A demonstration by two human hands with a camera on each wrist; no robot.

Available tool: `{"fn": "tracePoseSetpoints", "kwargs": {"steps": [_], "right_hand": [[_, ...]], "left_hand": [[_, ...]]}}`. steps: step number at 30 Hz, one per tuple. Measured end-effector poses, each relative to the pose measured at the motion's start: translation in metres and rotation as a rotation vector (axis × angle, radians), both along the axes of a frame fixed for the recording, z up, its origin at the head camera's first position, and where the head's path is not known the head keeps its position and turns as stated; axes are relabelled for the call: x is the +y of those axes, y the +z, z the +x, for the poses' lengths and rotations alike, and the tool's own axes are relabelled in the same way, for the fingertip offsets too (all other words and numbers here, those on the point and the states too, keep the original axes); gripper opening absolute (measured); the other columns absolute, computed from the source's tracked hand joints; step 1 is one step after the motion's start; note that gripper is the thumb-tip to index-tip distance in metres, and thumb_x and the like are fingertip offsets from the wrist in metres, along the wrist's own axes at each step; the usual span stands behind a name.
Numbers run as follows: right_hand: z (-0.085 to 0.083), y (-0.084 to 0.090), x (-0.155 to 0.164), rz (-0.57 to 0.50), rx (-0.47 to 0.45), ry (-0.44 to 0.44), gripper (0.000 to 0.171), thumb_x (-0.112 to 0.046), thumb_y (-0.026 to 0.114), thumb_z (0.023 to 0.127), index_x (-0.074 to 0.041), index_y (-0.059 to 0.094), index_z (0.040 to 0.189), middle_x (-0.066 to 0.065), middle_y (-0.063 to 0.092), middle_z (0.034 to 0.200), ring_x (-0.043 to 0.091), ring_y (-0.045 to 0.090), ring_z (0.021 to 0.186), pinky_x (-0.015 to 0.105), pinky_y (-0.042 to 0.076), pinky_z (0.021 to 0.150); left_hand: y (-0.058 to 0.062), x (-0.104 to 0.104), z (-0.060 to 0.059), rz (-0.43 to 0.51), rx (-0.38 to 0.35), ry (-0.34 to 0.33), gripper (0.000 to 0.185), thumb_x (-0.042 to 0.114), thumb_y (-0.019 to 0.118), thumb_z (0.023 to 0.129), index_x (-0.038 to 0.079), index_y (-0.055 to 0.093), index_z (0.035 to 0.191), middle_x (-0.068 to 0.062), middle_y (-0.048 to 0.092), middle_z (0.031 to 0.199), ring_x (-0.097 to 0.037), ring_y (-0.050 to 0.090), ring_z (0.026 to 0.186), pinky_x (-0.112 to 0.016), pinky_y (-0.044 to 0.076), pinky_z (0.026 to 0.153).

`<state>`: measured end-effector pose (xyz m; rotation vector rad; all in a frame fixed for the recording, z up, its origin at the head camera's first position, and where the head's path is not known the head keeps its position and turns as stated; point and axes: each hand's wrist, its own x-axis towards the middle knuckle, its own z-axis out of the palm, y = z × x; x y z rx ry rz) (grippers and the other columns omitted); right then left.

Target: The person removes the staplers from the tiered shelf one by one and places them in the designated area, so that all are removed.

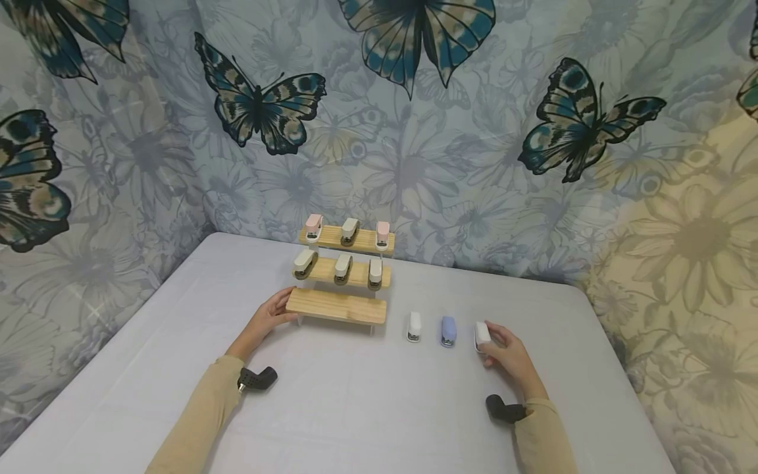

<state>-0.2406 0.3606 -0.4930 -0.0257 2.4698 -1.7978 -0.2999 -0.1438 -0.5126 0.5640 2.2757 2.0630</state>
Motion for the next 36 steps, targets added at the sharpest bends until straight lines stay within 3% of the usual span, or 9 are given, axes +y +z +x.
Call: {"fn": "tracePoseSetpoints", "kwargs": {"steps": [5, 12, 21, 32, 36], "right_hand": [[0.000, 0.000, -0.001, 0.005, 0.005, -0.009, 0.061, -0.020, 0.059, 0.070, -0.004, 0.028, 0.120, 0.019, 0.022, 0.123, 0.017, 0.050, 0.050, 0.028, 0.044, 0.049], [0.002, 0.000, -0.003, 0.010, -0.007, -0.031, 0.061, -0.021, 0.059, 0.070, -0.004, 0.028, 0.119, 0.020, 0.024, 0.122, 0.016, 0.050, 0.050, 0.027, 0.044, 0.050], [0.001, 0.002, -0.004, -0.012, -0.011, -0.022, 0.063, -0.022, 0.059, 0.071, -0.004, 0.026, 0.120, 0.019, 0.022, 0.122, 0.016, 0.051, 0.052, 0.026, 0.044, 0.051], [0.002, 0.010, -0.006, -0.032, -0.025, 0.027, 0.062, -0.022, 0.056, 0.073, -0.003, 0.022, 0.122, 0.020, 0.017, 0.124, 0.017, 0.051, 0.054, 0.028, 0.044, 0.052], [-0.005, 0.011, -0.003, 0.042, 0.006, 0.068, 0.062, -0.025, 0.052, 0.076, -0.005, 0.019, 0.124, 0.018, 0.014, 0.126, 0.018, 0.048, 0.051, 0.031, 0.043, 0.049]], "left_hand": [[0.000, 0.000, 0.000, 0.003, 0.015, 0.005, 0.065, 0.020, 0.062, 0.067, 0.012, 0.028, 0.122, -0.006, 0.034, 0.120, -0.019, 0.040, 0.099, -0.034, 0.031, 0.082], [-0.001, -0.001, 0.004, 0.044, 0.090, -0.024, 0.060, 0.016, 0.061, 0.069, 0.010, 0.030, 0.121, -0.006, 0.037, 0.118, -0.019, 0.042, 0.096, -0.034, 0.032, 0.080], [0.000, -0.001, 0.000, 0.022, -0.013, -0.012, 0.064, 0.017, 0.061, 0.069, 0.011, 0.027, 0.123, -0.009, 0.030, 0.122, -0.021, 0.039, 0.100, -0.031, 0.034, 0.080], [0.000, -0.003, 0.000, 0.033, -0.001, -0.025, 0.062, 0.013, 0.060, 0.070, 0.012, 0.028, 0.123, -0.010, 0.029, 0.123, -0.021, 0.040, 0.099, -0.030, 0.036, 0.077], [0.000, -0.003, 0.000, 0.019, 0.008, -0.013, 0.063, 0.015, 0.061, 0.069, 0.012, 0.028, 0.122, -0.009, 0.032, 0.121, -0.020, 0.041, 0.097, -0.032, 0.034, 0.079]]}}
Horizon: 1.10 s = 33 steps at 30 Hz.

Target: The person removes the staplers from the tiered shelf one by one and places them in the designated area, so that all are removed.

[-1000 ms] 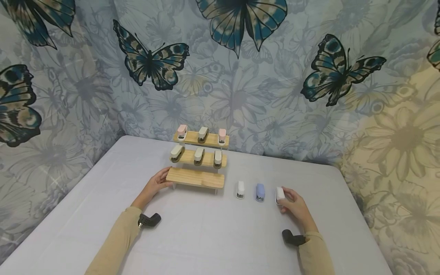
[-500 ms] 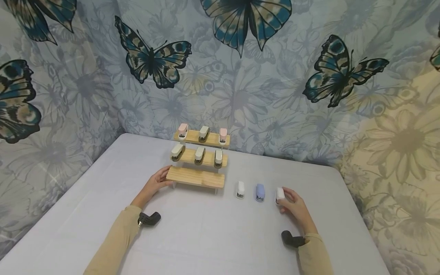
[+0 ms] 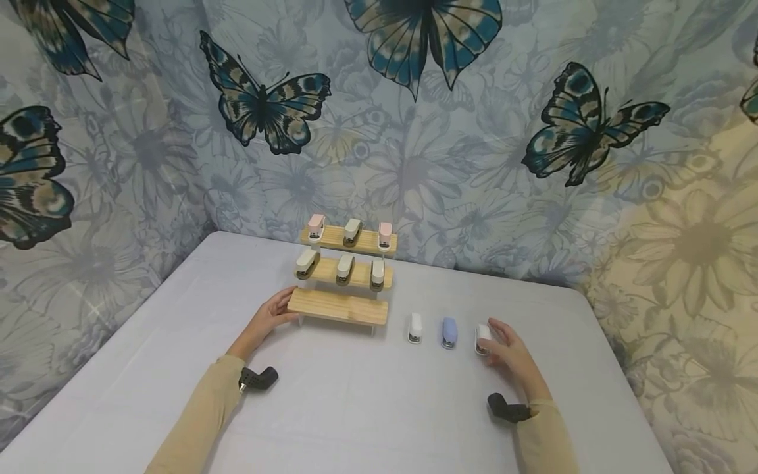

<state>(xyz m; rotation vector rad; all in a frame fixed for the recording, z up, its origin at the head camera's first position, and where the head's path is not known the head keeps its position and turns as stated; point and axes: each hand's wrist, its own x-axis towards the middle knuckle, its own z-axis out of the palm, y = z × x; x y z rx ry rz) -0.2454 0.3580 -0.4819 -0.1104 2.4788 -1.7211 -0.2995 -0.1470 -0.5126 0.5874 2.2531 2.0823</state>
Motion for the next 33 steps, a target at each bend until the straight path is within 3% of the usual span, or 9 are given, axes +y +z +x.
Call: {"fn": "tracePoseSetpoints", "kwargs": {"steps": [7, 12, 18, 24, 33], "right_hand": [[-0.051, -0.022, 0.017, 0.190, 0.177, -0.069, 0.058, -0.036, 0.052, 0.073, -0.025, 0.024, 0.123, -0.004, 0.021, 0.126, 0.019, 0.040, 0.045, 0.034, 0.039, 0.043], [-0.076, -0.026, 0.007, 0.167, 0.244, -0.107, 0.054, -0.037, 0.054, 0.072, -0.032, 0.029, 0.119, -0.010, 0.025, 0.123, 0.023, 0.040, 0.042, 0.035, 0.038, 0.040], [-0.082, -0.021, -0.024, 0.022, 0.270, -0.015, 0.051, -0.030, 0.054, 0.074, -0.030, 0.031, 0.119, -0.009, 0.026, 0.123, 0.024, 0.040, 0.046, 0.035, 0.038, 0.038], [-0.090, -0.023, -0.051, -0.016, 0.290, 0.063, 0.050, -0.029, 0.053, 0.075, -0.029, 0.031, 0.120, -0.011, 0.026, 0.123, 0.026, 0.042, 0.047, 0.038, 0.038, 0.039], [-0.093, -0.018, -0.097, -0.131, 0.244, 0.051, 0.051, -0.028, 0.055, 0.073, -0.030, 0.031, 0.119, -0.012, 0.027, 0.122, 0.030, 0.040, 0.041, 0.042, 0.037, 0.037]], "left_hand": [[0.002, 0.003, 0.000, -0.001, -0.015, 0.024, 0.063, 0.019, 0.063, 0.067, 0.014, 0.030, 0.121, -0.009, 0.033, 0.120, -0.020, 0.042, 0.097, -0.031, 0.036, 0.078], [0.002, 0.003, -0.002, -0.005, -0.003, 0.011, 0.063, 0.019, 0.062, 0.068, 0.015, 0.030, 0.122, -0.008, 0.032, 0.121, -0.020, 0.041, 0.098, -0.030, 0.035, 0.078], [0.000, 0.003, -0.001, 0.006, -0.001, 0.014, 0.063, 0.017, 0.063, 0.067, 0.014, 0.030, 0.121, -0.007, 0.034, 0.120, -0.019, 0.042, 0.097, -0.031, 0.034, 0.080], [0.001, 0.003, 0.001, 0.000, -0.025, 0.033, 0.063, 0.022, 0.063, 0.066, 0.018, 0.031, 0.121, -0.003, 0.034, 0.120, -0.016, 0.040, 0.100, -0.027, 0.034, 0.079], [0.003, 0.005, 0.002, 0.001, -0.037, 0.052, 0.063, 0.019, 0.064, 0.065, 0.016, 0.032, 0.120, -0.004, 0.035, 0.119, -0.017, 0.041, 0.098, -0.028, 0.035, 0.079]]}}
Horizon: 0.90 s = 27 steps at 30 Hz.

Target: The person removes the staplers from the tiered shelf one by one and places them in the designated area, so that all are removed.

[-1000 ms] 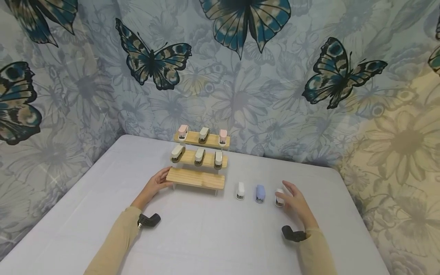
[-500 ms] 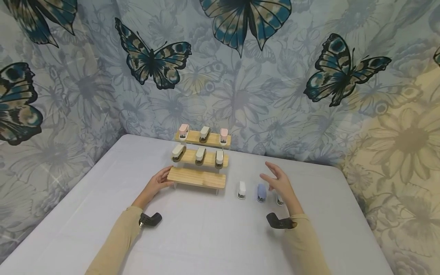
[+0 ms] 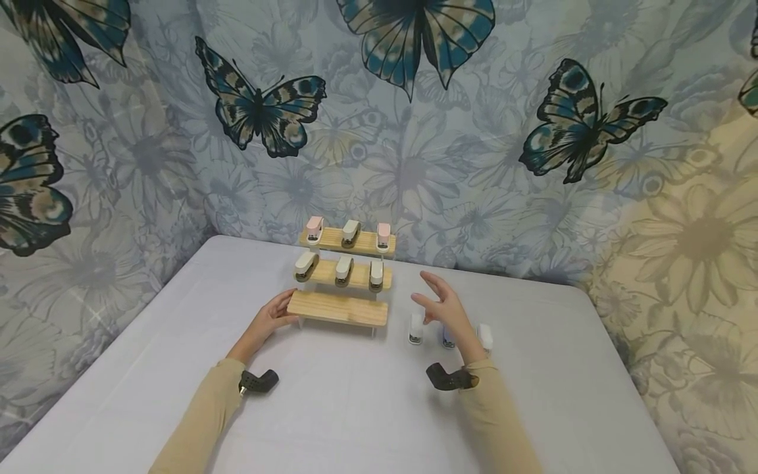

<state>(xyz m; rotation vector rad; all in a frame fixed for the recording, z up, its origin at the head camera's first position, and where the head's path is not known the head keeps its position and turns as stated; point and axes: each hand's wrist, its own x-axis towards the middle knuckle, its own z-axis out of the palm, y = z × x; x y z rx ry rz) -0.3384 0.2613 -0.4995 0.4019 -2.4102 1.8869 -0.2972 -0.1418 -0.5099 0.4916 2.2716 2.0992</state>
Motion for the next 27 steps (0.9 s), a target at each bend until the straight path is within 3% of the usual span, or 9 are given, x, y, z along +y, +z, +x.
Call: {"fn": "tracePoseSetpoints", "kwargs": {"steps": [6, 11, 19, 22, 27], "right_hand": [[-0.015, -0.006, -0.024, -0.046, -0.014, 0.030, 0.054, -0.025, 0.056, 0.073, -0.028, 0.030, 0.120, -0.013, 0.026, 0.122, 0.030, 0.036, 0.040, 0.043, 0.038, 0.038], [-0.018, -0.001, -0.039, 0.017, -0.029, 0.070, 0.055, -0.032, 0.056, 0.071, -0.029, 0.030, 0.120, -0.013, 0.026, 0.122, 0.028, 0.040, 0.042, 0.040, 0.040, 0.040], [0.016, 0.058, -0.066, 0.044, -0.131, 0.225, 0.059, -0.027, 0.052, 0.076, -0.019, 0.020, 0.125, 0.001, 0.016, 0.128, 0.015, 0.039, 0.042, 0.033, 0.043, 0.047], [0.015, 0.056, -0.069, 0.034, -0.118, 0.224, 0.058, -0.026, 0.052, 0.076, -0.018, 0.022, 0.125, 0.003, 0.017, 0.128, 0.016, 0.038, 0.042, 0.036, 0.043, 0.046], [-0.013, 0.018, -0.063, 0.038, -0.096, 0.168, 0.059, -0.030, 0.054, 0.073, -0.026, 0.024, 0.123, -0.007, 0.019, 0.126, 0.019, 0.040, 0.042, 0.036, 0.043, 0.045]], "left_hand": [[0.000, -0.001, 0.001, 0.015, -0.001, 0.008, 0.063, 0.018, 0.064, 0.065, 0.016, 0.032, 0.120, -0.004, 0.035, 0.119, -0.018, 0.041, 0.098, -0.029, 0.036, 0.078], [0.000, -0.001, 0.001, 0.018, -0.004, -0.012, 0.063, 0.018, 0.064, 0.066, 0.015, 0.032, 0.120, -0.004, 0.035, 0.119, -0.018, 0.041, 0.098, -0.029, 0.036, 0.078], [0.000, -0.002, 0.000, 0.008, 0.026, -0.012, 0.062, 0.017, 0.064, 0.066, 0.015, 0.032, 0.120, -0.005, 0.036, 0.118, -0.018, 0.042, 0.097, -0.030, 0.034, 0.080], [-0.001, -0.002, 0.000, 0.015, 0.044, -0.039, 0.062, 0.015, 0.062, 0.067, 0.012, 0.031, 0.120, -0.007, 0.036, 0.119, -0.019, 0.042, 0.096, -0.032, 0.032, 0.081], [-0.001, -0.002, -0.001, 0.002, 0.057, -0.052, 0.063, 0.016, 0.062, 0.068, 0.011, 0.029, 0.122, -0.007, 0.034, 0.120, -0.019, 0.042, 0.097, -0.033, 0.032, 0.081]]}}
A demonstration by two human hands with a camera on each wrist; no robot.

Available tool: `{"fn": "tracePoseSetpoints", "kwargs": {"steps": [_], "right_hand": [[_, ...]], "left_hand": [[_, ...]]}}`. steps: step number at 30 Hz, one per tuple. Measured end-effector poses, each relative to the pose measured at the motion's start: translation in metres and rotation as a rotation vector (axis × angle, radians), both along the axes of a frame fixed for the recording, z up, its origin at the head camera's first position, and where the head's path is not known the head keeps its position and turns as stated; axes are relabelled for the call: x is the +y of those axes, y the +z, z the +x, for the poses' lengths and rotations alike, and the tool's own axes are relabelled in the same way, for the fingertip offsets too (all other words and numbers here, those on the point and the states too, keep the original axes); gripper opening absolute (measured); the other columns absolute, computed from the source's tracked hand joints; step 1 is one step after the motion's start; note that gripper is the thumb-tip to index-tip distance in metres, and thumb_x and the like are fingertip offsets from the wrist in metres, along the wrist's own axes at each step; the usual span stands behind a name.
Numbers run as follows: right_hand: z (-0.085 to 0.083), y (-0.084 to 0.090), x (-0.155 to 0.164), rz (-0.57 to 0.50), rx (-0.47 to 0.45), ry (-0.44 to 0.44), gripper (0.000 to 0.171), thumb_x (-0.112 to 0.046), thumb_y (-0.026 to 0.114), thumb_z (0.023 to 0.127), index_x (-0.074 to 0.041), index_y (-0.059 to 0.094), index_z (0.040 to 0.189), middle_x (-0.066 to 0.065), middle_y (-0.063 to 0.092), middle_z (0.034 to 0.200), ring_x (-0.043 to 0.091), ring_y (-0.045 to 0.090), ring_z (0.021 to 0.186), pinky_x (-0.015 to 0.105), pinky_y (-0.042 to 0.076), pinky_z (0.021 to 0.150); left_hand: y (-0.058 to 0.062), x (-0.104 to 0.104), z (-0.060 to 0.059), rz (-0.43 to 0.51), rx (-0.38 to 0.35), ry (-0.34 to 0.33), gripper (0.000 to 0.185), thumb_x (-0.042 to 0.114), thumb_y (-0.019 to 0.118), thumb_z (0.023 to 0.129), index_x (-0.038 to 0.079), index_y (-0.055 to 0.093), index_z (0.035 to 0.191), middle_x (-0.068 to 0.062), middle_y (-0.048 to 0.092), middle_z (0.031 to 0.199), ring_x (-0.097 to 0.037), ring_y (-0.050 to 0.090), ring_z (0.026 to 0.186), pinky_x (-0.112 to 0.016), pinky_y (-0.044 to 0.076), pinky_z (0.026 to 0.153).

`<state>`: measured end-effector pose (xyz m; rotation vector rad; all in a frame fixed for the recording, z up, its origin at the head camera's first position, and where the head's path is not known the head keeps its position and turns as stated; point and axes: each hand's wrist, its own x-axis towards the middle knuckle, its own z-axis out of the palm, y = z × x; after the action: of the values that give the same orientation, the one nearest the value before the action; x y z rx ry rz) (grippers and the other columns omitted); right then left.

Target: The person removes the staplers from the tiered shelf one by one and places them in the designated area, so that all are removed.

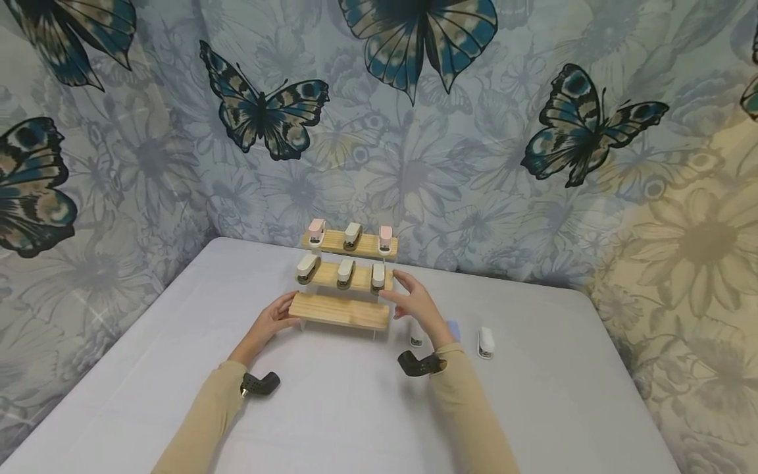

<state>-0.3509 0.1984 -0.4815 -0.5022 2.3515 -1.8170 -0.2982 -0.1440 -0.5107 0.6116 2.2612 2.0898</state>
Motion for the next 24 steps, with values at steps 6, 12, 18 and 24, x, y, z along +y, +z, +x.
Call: {"fn": "tracePoseSetpoints", "kwargs": {"steps": [6, 12, 18, 24], "right_hand": [[-0.020, -0.021, -0.005, -0.045, 0.047, -0.061, 0.058, -0.030, 0.059, 0.069, -0.032, 0.029, 0.119, -0.013, 0.024, 0.123, 0.030, 0.039, 0.040, 0.040, 0.041, 0.040], [-0.027, -0.026, -0.011, -0.052, 0.054, -0.095, 0.056, -0.034, 0.058, 0.069, -0.033, 0.031, 0.117, -0.013, 0.027, 0.121, 0.031, 0.039, 0.039, 0.039, 0.041, 0.039], [-0.032, -0.028, -0.014, -0.039, 0.082, -0.107, 0.052, -0.035, 0.056, 0.071, -0.032, 0.032, 0.116, -0.011, 0.029, 0.120, 0.029, 0.041, 0.038, 0.038, 0.041, 0.038], [-0.002, 0.014, -0.023, 0.018, 0.059, -0.083, 0.054, -0.035, 0.053, 0.073, -0.026, 0.029, 0.120, -0.003, 0.026, 0.124, 0.025, 0.044, 0.040, 0.037, 0.041, 0.039]], "left_hand": [[0.000, 0.000, 0.000, -0.005, -0.003, 0.020, 0.062, 0.016, 0.062, 0.067, 0.012, 0.030, 0.121, -0.008, 0.034, 0.120, -0.020, 0.042, 0.097, -0.033, 0.033, 0.081], [-0.002, -0.001, 0.000, -0.007, -0.002, 0.006, 0.063, 0.017, 0.062, 0.068, 0.011, 0.029, 0.121, -0.008, 0.034, 0.120, -0.019, 0.043, 0.096, -0.032, 0.033, 0.080], [-0.002, 0.000, 0.000, -0.010, -0.006, 0.011, 0.063, 0.018, 0.062, 0.068, 0.013, 0.029, 0.122, -0.007, 0.033, 0.120, -0.019, 0.042, 0.097, -0.031, 0.035, 0.079], [0.002, 0.001, 0.001, -0.006, -0.034, 0.023, 0.063, 0.018, 0.062, 0.067, 0.014, 0.030, 0.121, -0.006, 0.034, 0.120, -0.018, 0.042, 0.097, -0.030, 0.035, 0.078]]}}
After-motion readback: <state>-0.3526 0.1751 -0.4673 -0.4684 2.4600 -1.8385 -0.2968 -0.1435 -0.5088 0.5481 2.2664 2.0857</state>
